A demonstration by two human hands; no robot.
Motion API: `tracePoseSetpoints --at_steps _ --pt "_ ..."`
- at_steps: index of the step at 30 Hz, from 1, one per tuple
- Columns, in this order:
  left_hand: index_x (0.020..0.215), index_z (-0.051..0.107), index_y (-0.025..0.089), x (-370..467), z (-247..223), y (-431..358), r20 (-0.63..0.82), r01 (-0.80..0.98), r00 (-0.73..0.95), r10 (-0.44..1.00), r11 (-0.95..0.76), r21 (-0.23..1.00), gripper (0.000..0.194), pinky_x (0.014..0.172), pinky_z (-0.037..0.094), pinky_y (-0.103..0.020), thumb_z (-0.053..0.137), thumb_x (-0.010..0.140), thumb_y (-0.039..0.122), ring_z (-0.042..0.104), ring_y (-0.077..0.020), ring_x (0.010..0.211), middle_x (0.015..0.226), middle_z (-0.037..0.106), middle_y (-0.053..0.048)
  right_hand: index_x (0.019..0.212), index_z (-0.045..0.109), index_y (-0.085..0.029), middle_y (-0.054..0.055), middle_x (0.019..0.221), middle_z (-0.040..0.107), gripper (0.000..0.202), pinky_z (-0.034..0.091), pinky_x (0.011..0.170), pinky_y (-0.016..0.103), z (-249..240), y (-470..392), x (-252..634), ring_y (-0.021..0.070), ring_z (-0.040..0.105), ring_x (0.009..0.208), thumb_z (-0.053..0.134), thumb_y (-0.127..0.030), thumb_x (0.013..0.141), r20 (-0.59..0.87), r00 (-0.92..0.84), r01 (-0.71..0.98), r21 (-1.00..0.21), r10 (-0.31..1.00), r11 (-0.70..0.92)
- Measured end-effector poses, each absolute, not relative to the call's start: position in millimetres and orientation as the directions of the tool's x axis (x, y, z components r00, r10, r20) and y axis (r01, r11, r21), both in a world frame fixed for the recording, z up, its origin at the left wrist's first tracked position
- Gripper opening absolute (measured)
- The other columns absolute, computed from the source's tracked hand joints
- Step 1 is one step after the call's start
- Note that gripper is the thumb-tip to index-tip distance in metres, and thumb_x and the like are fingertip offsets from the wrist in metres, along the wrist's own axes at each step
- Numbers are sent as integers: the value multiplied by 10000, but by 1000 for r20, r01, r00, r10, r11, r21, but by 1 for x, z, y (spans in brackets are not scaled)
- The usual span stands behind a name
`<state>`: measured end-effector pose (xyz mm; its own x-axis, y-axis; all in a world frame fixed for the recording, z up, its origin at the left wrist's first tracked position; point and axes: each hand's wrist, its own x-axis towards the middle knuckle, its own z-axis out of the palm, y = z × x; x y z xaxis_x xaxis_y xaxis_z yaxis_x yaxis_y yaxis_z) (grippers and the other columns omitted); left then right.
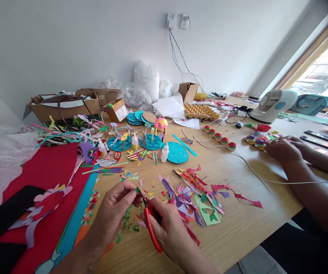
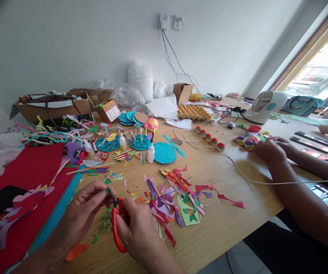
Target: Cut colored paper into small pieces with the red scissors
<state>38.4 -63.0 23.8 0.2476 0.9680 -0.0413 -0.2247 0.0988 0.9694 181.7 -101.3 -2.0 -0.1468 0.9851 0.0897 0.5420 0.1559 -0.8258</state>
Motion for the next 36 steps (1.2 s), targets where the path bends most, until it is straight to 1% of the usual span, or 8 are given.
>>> tracePoseSetpoints --at_steps 6,12,18,21,26,31,36 --pt "669 649 176 35 24 -64 -53 -249 228 972 110 962 79 610 447 -213 647 720 236 541 -122 620 634 625 8 601 336 -195 -62 525 327 251 190 444 207 -1 -102 183 78 265 481 503 -228 786 47 -161 566 -814 986 132" --pt "690 652 178 31 21 -63 -74 -261 223 972 133 956 76 622 458 -216 653 725 246 562 -112 622 715 653 7 612 346 -196 -55 535 360 231 201 459 210 0 -104 184 83 280 487 500 -215 782 34 -185 589 -796 982 139" --pt "703 649 181 31 20 -63 -63 -258 224 973 122 958 69 622 462 -212 639 743 236 569 -110 628 714 650 12 614 348 -198 -50 539 373 227 207 463 210 -1 -104 185 86 294 487 493 -227 787 14 -190 608 -783 982 129" --pt "709 649 181 30 18 -62 -60 -245 234 970 118 962 74 628 464 -210 630 754 237 572 -110 641 718 650 13 615 346 -198 -51 538 372 228 203 461 209 -2 -104 185 85 292 484 493 -228 788 17 -196 615 -776 980 137" --pt "766 644 197 24 13 -62 -34 -196 279 960 91 976 85 645 457 -201 582 805 240 562 -107 659 701 643 23 631 365 -195 -53 537 383 210 199 456 203 2 -105 186 79 307 477 489 -233 795 -16 -212 635 -762 977 125" --pt "790 639 209 21 16 -62 -6 -141 320 948 54 989 118 661 444 -185 535 842 231 548 -95 679 741 631 31 647 369 -193 -56 543 387 215 192 448 198 8 -106 185 74 311 480 464 -260 827 -36 -255 611 -781 966 133" --pt "780 626 206 20 19 -63 -38 -97 363 931 79 992 123 649 442 -185 528 846 239 549 -96 677 725 618 34 644 367 -193 -56 544 383 233 198 454 198 10 -106 185 76 312 490 465 -284 834 -37 -263 605 -785 964 135"
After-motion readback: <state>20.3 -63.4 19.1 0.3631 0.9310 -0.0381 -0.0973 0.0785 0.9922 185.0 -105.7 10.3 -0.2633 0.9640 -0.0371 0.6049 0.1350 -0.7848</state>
